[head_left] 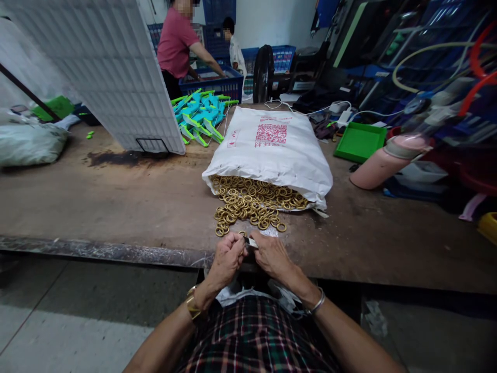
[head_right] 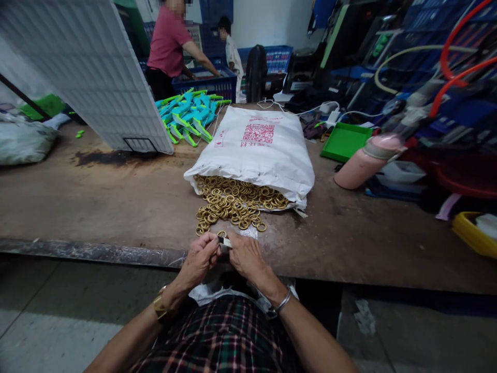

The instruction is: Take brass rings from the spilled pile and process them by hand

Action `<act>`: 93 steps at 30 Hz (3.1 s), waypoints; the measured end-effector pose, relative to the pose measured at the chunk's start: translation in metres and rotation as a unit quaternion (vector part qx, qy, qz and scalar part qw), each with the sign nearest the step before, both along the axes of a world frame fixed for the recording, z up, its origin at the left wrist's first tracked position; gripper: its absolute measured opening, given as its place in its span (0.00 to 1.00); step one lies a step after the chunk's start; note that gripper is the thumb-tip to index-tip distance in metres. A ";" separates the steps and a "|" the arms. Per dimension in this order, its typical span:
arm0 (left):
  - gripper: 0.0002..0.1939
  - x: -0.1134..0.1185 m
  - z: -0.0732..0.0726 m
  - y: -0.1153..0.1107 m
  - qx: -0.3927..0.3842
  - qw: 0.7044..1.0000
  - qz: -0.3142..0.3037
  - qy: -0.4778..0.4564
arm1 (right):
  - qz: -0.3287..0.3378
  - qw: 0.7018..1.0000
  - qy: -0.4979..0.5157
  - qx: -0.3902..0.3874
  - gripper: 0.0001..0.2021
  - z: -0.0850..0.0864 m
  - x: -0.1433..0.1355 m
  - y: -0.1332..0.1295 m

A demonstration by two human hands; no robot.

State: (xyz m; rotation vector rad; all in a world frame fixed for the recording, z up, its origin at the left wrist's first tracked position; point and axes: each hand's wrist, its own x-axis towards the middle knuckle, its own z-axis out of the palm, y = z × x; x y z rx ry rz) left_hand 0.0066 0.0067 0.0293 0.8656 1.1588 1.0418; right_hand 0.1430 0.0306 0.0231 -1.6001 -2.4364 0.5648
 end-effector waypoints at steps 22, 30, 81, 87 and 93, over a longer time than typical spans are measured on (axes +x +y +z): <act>0.14 -0.043 -0.006 -0.015 -0.156 0.943 0.089 -0.279 | -0.036 0.999 -0.020 0.003 0.10 -0.006 -0.019 0.022; 0.10 -0.038 -0.009 -0.010 -0.181 0.918 0.052 -0.348 | -0.063 0.998 0.002 0.018 0.07 -0.011 -0.016 0.024; 0.18 -0.014 -0.013 -0.013 -0.008 0.999 0.020 -0.048 | 0.016 0.997 0.071 -0.015 0.12 -0.010 -0.012 -0.004; 0.19 -0.015 -0.009 -0.013 0.013 1.000 0.018 -0.002 | 0.021 0.998 0.047 -0.020 0.12 -0.007 -0.012 -0.002; 0.18 -0.018 -0.012 -0.017 0.039 0.999 0.018 0.015 | 0.052 0.997 0.041 -0.047 0.12 -0.001 -0.013 -0.002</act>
